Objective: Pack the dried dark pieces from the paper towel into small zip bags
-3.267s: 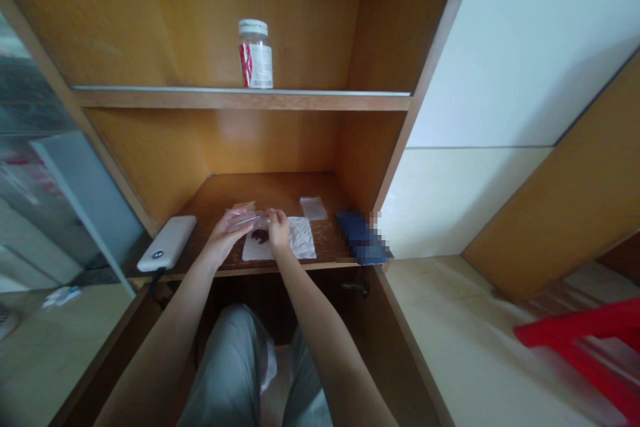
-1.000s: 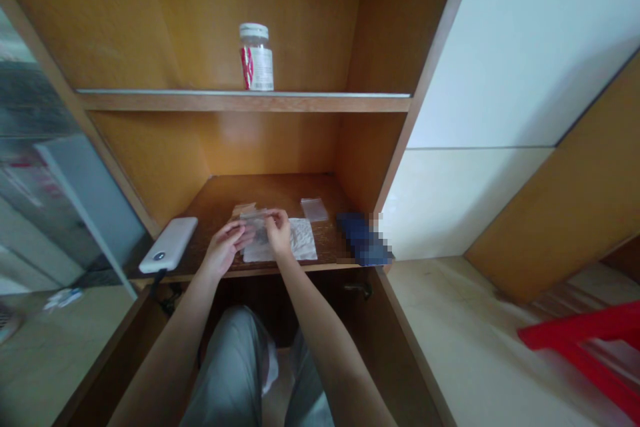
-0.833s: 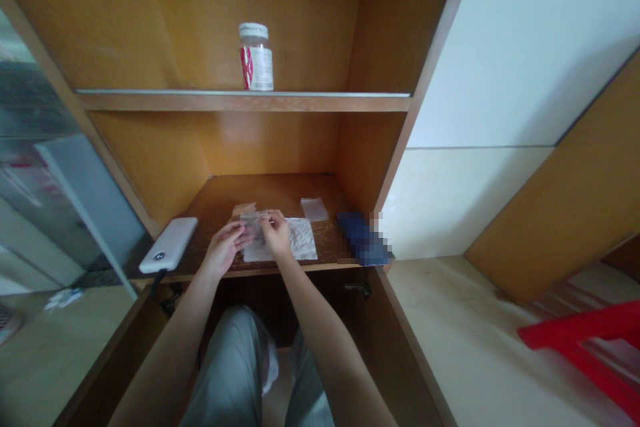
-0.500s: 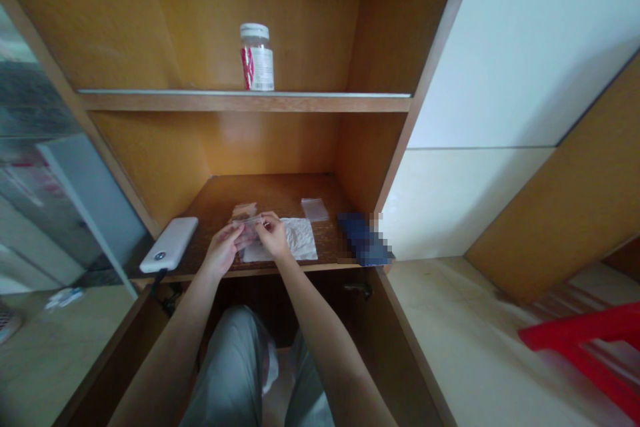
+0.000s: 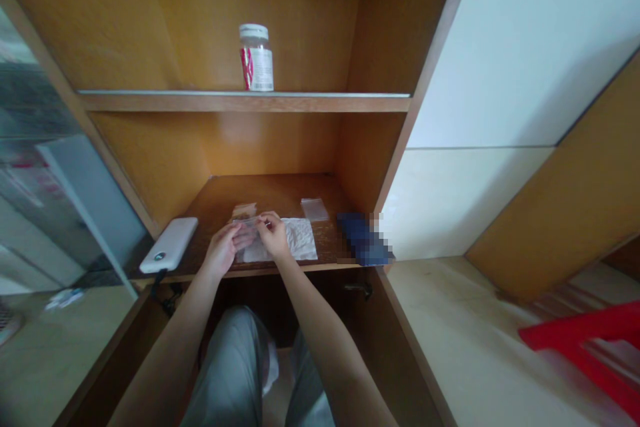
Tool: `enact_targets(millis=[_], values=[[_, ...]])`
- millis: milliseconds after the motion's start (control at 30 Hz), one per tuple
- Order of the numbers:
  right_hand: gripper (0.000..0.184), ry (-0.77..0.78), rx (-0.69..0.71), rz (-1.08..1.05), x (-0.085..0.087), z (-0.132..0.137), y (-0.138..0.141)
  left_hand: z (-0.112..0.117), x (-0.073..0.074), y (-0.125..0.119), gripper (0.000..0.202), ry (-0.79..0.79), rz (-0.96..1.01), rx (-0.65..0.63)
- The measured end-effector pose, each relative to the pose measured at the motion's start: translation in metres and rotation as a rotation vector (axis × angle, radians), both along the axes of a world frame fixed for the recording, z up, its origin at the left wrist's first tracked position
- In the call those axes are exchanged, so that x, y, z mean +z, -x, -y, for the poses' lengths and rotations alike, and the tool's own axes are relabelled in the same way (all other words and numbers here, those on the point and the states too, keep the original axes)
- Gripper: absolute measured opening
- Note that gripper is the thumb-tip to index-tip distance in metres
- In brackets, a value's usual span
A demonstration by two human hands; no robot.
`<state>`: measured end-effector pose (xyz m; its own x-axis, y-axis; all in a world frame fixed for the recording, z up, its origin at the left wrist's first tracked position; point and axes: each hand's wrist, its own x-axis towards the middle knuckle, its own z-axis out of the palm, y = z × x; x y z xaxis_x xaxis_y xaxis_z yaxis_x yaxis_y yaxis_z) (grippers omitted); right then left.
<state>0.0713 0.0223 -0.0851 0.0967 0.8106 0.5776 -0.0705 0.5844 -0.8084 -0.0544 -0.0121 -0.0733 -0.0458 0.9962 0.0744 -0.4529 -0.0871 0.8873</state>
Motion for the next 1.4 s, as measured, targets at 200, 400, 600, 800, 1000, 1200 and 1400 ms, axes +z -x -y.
enact_targets(millis=[200, 400, 600, 800, 1000, 1200, 1400], values=[[0.013, -0.002, 0.01, 0.002, -0.0002, -0.0001, 0.0, -0.0007, 0.0, -0.0005, 0.021, 0.015, -0.028, 0.03], [0.013, 0.011, 0.019, -0.019, -0.0003, -0.0012, 0.0003, -0.0008, 0.0029, -0.0016, 0.017, 0.056, 0.013, 0.035], [0.016, 0.017, 0.017, -0.02, 0.0001, -0.0005, -0.0008, 0.0001, 0.0059, -0.0008, 0.018, 0.072, 0.023, 0.007], [0.017, 0.004, 0.006, 0.004, -0.0022, -0.002, -0.0011, -0.0011, 0.0044, -0.0005, 0.019, 0.073, 0.009, 0.011], [0.016, -0.002, 0.013, -0.003, -0.0016, -0.0006, -0.0008, 0.0011, 0.0044, -0.0021, 0.023, 0.033, -0.01, 0.014], [0.011, -0.02, 0.028, 0.041, -0.0011, 0.0005, -0.0004, 0.0017, 0.0025, -0.0013, 0.022, -0.004, -0.016, 0.043], [0.008, -0.065, 0.034, 0.068, -0.0007, 0.0016, -0.0003, 0.0027, 0.0044, -0.0024, 0.021, -0.01, -0.006, 0.018]])
